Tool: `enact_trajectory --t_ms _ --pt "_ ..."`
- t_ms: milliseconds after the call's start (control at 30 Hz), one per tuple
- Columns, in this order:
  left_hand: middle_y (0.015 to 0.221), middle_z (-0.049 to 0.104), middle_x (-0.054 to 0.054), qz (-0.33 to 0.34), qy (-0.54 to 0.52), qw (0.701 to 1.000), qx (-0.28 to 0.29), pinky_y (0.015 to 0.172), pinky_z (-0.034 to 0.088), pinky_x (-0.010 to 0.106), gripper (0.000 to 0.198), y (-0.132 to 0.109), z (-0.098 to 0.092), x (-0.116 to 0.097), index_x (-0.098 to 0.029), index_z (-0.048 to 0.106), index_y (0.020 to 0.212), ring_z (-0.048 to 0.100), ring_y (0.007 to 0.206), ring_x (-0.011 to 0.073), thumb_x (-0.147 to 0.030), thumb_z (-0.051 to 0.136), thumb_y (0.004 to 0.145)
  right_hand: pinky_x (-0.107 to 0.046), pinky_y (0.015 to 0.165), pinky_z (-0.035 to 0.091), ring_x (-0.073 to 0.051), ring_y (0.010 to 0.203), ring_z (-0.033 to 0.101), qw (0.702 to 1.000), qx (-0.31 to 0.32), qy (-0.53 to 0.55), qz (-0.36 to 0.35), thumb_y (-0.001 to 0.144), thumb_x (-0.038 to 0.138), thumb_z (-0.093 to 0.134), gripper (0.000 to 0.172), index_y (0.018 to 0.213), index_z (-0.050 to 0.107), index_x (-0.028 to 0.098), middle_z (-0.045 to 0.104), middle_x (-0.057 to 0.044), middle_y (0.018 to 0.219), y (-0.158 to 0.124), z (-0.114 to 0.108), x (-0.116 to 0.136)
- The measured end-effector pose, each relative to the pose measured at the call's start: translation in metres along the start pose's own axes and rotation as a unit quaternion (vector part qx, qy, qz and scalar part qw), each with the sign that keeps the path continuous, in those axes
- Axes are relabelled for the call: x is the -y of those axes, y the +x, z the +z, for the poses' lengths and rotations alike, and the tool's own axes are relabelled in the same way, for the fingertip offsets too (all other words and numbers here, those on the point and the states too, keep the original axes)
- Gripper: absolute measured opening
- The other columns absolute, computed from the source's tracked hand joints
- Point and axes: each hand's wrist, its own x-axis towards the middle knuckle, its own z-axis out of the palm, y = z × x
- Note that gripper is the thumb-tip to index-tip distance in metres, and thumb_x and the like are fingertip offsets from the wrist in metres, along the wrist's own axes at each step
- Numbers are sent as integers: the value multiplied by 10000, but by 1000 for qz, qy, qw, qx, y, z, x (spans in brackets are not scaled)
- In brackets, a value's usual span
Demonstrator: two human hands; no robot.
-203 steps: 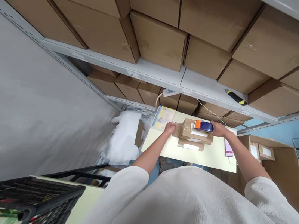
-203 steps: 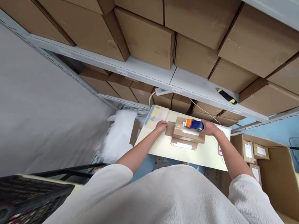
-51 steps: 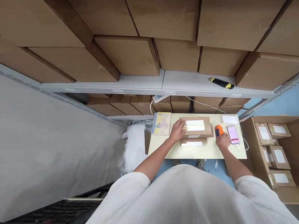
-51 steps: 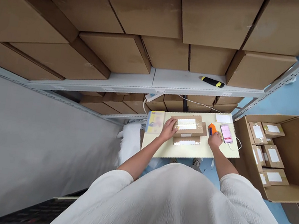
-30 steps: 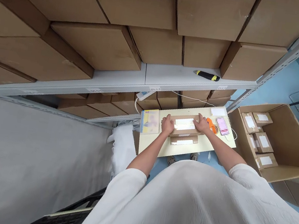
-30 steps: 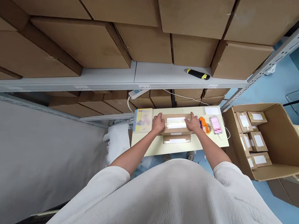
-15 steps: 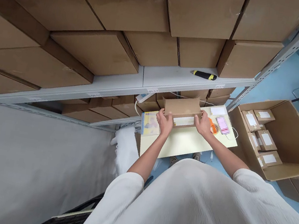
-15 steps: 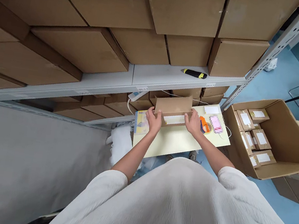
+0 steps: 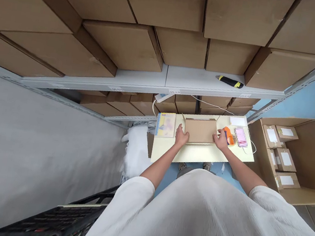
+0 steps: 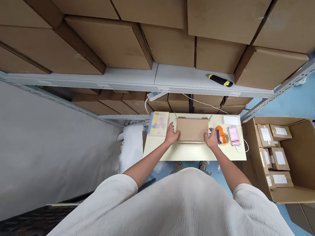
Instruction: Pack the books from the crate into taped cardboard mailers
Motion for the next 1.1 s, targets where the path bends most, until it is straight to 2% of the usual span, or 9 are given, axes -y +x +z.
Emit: enact_trajectory --t_ms 67,200,433,633,800,900,967,1067,1100 --pt "1631 596 190 -37 -45 998 -9 1244 458 469 919 13 -4 -7 -222 265 1746 622 1463 321 -371 692 946 -427 1112 538 -299 1286 661 999 14 37 37 953 511 544 558 1408 507 190 630 -212 1491 15 -2 10" --pt "1546 695 153 -74 -84 993 29 1187 507 417 997 27 -11 -16 -229 245 1766 721 1347 293 -408 732 915 -427 1104 539 -286 1244 681 994 37 80 70 892 547 603 564 1358 523 240 668 -154 1440 26 -4 24" --pt "1655 588 171 -61 -162 985 -26 1220 514 390 1018 30 -31 -23 -216 100 1800 629 1481 269 -296 668 959 -436 1073 560 -291 1365 619 986 6 168 1 890 558 658 535 1316 470 295 622 -141 1474 15 -2 37" --pt "1584 635 144 -67 -234 968 -68 1226 520 441 1034 18 -34 -21 -303 108 1791 634 1471 275 -250 697 944 -465 1103 552 -291 1394 600 976 -4 213 -35 920 670 677 540 1239 446 301 581 -159 1481 10 3 39" --pt "1479 683 175 -109 -214 969 -52 1181 539 421 928 -7 -33 -7 -229 149 1778 692 1379 282 -344 649 1005 -475 1114 547 -283 1287 651 980 6 199 -15 935 766 637 591 1239 458 292 628 -159 1401 -6 2 23" --pt "1401 725 158 -94 -174 979 -42 1158 542 417 863 -18 -39 -3 -236 122 1775 698 1353 278 -401 585 1066 -458 1092 558 -279 1239 677 979 17 205 0 945 777 601 626 1302 459 283 682 -141 1295 -14 -3 15" --pt "1446 695 159 -72 -129 985 -93 1175 528 431 795 -22 -47 -5 -255 175 1760 662 1392 280 -403 559 1081 -440 1045 579 -280 1218 690 978 22 207 12 958 801 549 683 1384 447 278 699 -129 1266 -15 -8 11" --pt "1552 611 169 28 -30 975 -217 1258 456 494 604 -25 -62 -14 -242 435 1636 543 1508 314 -354 573 1058 -455 1029 587 -283 1165 698 980 -8 199 9 952 809 543 776 1495 437 264 703 -117 1267 -12 -19 6" --pt "1529 626 164 80 3 973 -218 1268 443 507 500 -27 -66 -18 -235 537 1545 537 1506 321 -323 567 1054 -469 1045 581 -282 1151 697 981 -27 193 2 947 790 563 783 1510 443 260 701 -114 1272 -10 -22 5"
